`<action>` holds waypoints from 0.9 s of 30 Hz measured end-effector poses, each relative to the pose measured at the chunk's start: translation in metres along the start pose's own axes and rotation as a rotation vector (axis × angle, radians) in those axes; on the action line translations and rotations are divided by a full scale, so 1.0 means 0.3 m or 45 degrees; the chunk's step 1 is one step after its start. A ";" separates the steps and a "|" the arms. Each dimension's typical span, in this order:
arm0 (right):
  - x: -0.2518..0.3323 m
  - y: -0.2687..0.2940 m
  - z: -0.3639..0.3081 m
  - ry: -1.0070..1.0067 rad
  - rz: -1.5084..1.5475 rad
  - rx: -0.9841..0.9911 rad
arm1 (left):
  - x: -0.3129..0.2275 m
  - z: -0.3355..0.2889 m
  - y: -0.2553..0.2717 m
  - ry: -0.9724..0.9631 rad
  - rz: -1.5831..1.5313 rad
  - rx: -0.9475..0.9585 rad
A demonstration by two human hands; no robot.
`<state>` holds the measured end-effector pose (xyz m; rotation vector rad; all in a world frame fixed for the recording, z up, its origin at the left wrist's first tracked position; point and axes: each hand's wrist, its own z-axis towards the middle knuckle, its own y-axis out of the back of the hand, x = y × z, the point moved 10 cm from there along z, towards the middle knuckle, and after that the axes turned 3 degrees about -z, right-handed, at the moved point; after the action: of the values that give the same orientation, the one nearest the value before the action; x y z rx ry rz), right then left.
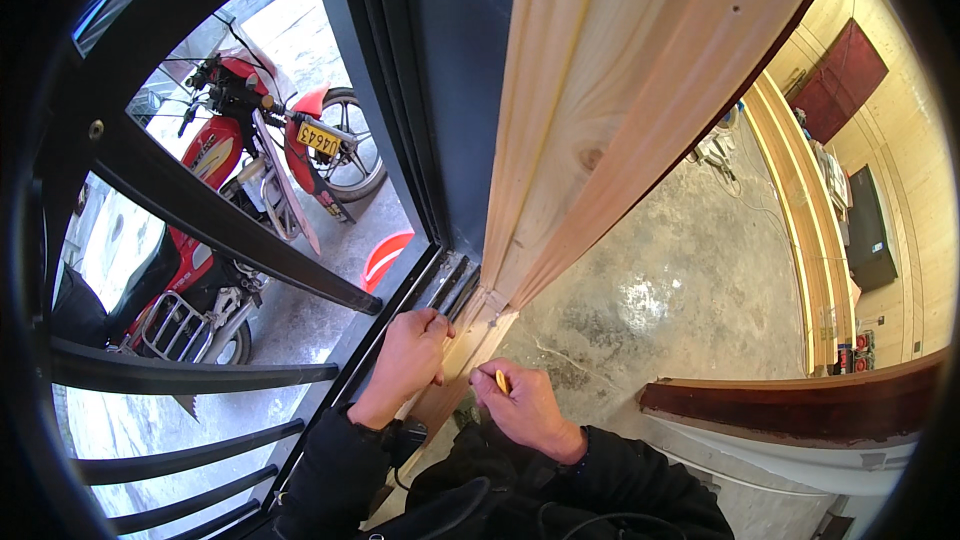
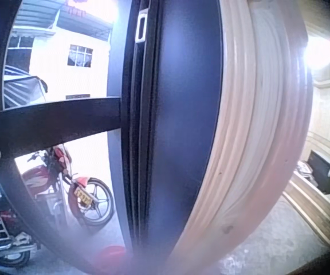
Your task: The person uses a utility knife to trim a wooden door frame along a metal gate. The person holds the knife and carefully cuts the wood to fit the frame.
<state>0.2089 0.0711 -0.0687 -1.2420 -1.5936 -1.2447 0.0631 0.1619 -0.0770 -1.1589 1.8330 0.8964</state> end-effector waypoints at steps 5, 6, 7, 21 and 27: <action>0.003 0.011 -0.004 -0.010 -0.031 -0.019 | -0.023 -0.020 0.006 -0.076 -0.069 0.013; -0.002 0.013 -0.005 -0.038 -0.043 -0.020 | -0.018 -0.031 0.011 -0.063 -0.117 0.023; 0.002 0.015 -0.007 -0.031 -0.031 -0.023 | -0.014 -0.042 0.020 -0.059 -0.125 0.015; -0.020 -0.003 0.000 -0.008 0.003 0.006 | -0.007 -0.036 0.021 -0.122 0.122 0.001; -0.038 0.000 -0.002 -0.020 0.023 -0.037 | -0.004 0.010 -0.008 -0.047 -0.075 0.009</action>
<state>0.2117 0.0678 -0.0792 -1.2844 -1.5772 -1.2534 0.0662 0.1641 -0.0777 -1.1782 1.7623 0.8716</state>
